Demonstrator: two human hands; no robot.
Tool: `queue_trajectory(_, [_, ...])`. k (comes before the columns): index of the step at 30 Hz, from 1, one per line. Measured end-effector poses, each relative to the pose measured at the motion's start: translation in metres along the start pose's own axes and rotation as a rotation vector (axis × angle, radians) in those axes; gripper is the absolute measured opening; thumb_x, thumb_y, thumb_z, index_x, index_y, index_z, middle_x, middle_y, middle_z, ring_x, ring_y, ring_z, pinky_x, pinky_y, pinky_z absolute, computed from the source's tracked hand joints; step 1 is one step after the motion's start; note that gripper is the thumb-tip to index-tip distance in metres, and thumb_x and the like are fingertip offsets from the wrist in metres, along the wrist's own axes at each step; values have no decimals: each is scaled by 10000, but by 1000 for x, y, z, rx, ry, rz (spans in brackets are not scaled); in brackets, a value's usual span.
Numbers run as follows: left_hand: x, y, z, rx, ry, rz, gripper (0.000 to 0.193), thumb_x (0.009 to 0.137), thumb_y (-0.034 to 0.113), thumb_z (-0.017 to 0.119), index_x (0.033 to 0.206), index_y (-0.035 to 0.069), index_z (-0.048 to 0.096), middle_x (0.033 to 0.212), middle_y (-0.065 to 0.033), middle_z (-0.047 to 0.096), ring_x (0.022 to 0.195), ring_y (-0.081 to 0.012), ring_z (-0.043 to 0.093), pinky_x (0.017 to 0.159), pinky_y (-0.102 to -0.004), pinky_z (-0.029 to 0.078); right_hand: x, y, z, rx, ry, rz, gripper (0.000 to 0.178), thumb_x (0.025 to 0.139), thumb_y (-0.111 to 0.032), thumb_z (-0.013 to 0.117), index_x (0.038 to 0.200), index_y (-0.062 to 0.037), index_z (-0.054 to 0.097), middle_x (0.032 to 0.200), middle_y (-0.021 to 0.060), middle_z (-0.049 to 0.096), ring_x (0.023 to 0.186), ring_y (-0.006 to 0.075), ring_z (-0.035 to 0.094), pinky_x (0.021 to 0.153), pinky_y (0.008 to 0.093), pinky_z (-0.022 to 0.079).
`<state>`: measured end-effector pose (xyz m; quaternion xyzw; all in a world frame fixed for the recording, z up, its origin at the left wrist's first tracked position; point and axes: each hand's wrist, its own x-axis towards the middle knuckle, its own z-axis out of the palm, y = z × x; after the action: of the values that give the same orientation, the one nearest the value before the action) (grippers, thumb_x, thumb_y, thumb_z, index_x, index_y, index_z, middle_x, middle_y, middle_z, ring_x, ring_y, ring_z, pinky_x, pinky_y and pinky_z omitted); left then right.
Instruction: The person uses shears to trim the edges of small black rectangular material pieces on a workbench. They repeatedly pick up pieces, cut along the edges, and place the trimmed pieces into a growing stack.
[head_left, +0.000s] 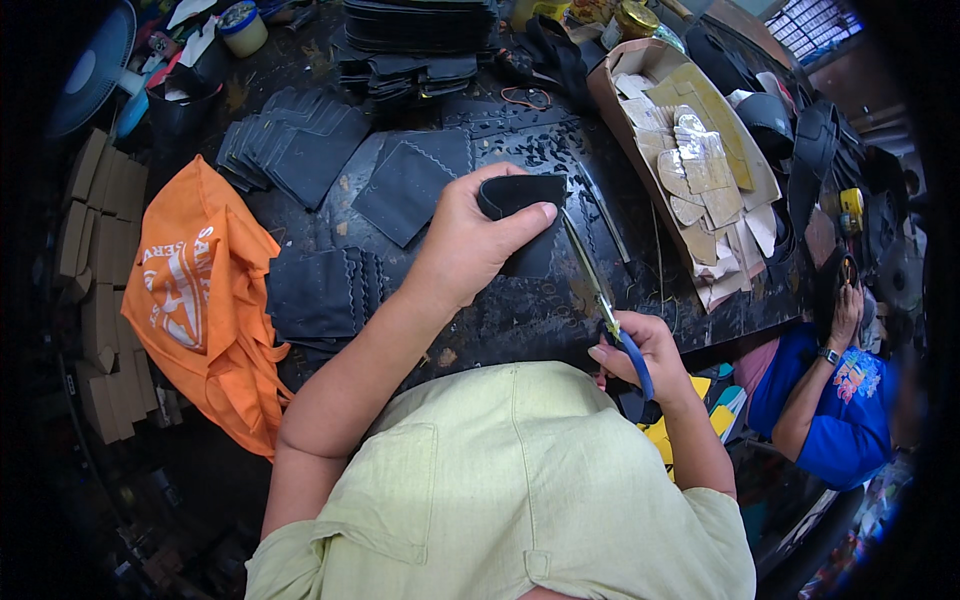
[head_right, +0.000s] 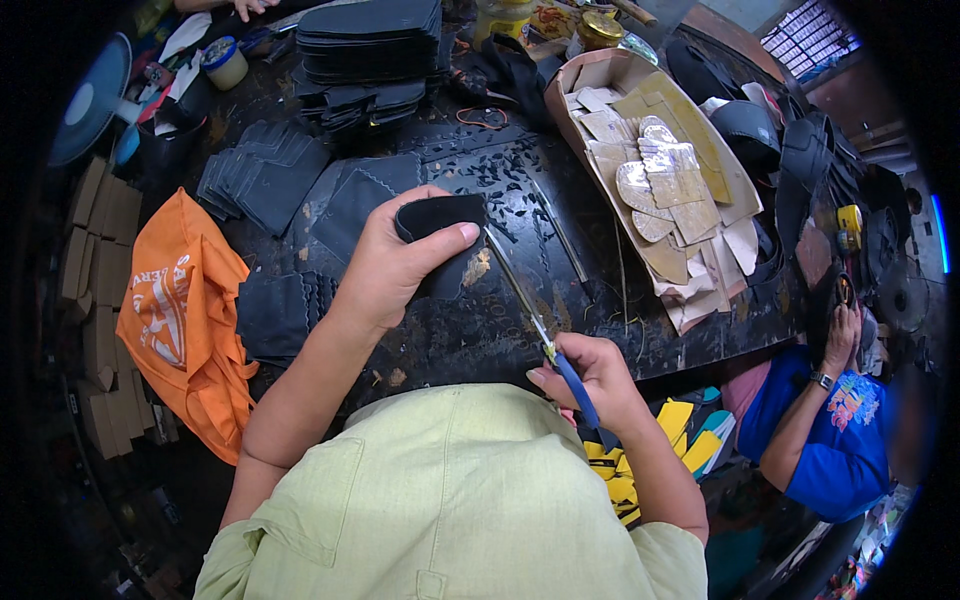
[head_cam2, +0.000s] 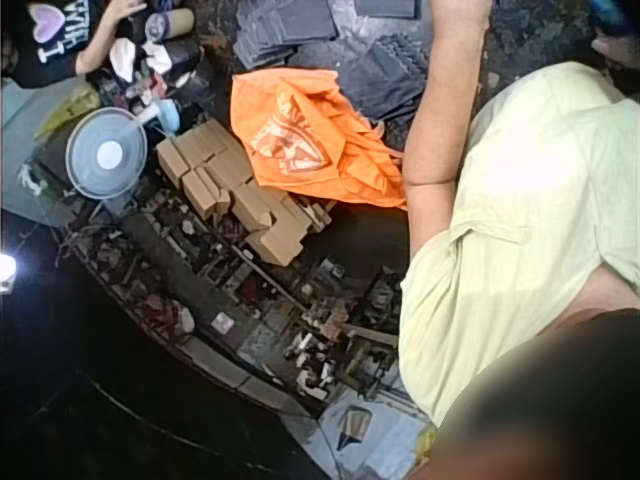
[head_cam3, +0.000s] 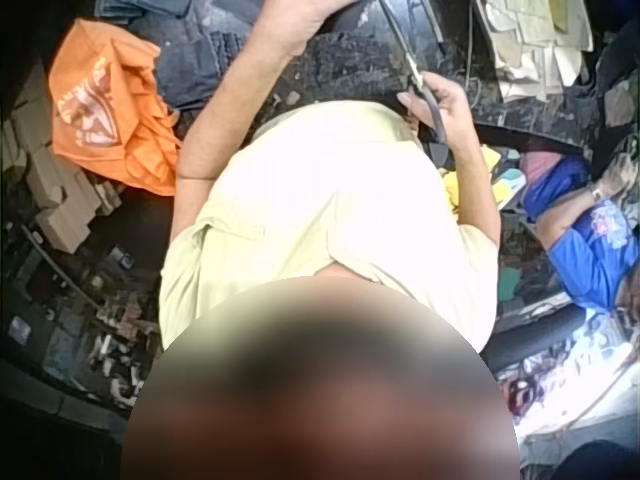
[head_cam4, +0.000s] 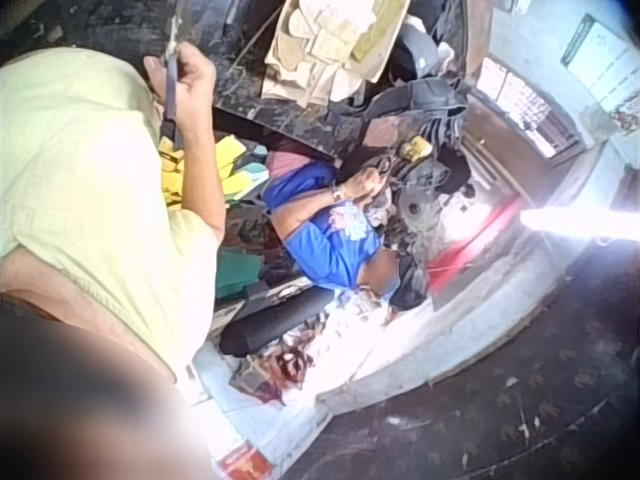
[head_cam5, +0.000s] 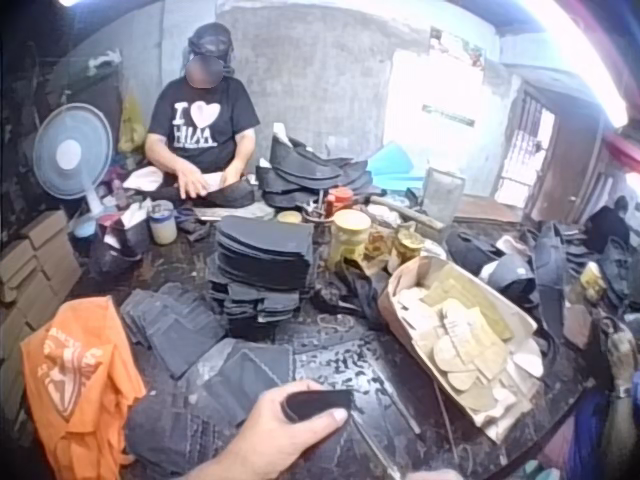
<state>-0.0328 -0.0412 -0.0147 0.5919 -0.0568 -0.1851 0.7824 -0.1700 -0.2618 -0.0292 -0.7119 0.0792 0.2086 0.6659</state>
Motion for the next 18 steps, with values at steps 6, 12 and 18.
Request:
queue_trajectory(6, [-4, -3, -3, -42, 3, -19, 134, 852, 92, 725, 925, 20, 637, 796, -18, 651, 687, -68, 607, 587, -230, 509, 2, 0, 1, 17, -17, 37, 209, 854, -76, 721, 746, -43, 545, 584, -24, 521, 457, 37, 490, 425, 206, 362])
queue_trajectory(12, [-8, -1, -1, -166, 19, -67, 172, 860, 103, 723, 963, 26, 610, 840, -25, 652, 705, -79, 620, 602, -233, 518, 6, -3, 5, 101, -97, 97, 206, 858, -139, 737, 807, -55, 556, 619, -29, 522, 485, 41, 483, 449, 212, 372])
queue_trajectory(18, [-9, -3, 6, -310, 56, -38, 177, 868, 122, 716, 975, 35, 604, 855, -28, 652, 718, -78, 618, 634, -226, 519, 7, -4, 10, 88, -139, 47, 205, 865, -189, 729, 846, -54, 575, 694, -16, 557, 651, 57, 529, 609, 241, 428])
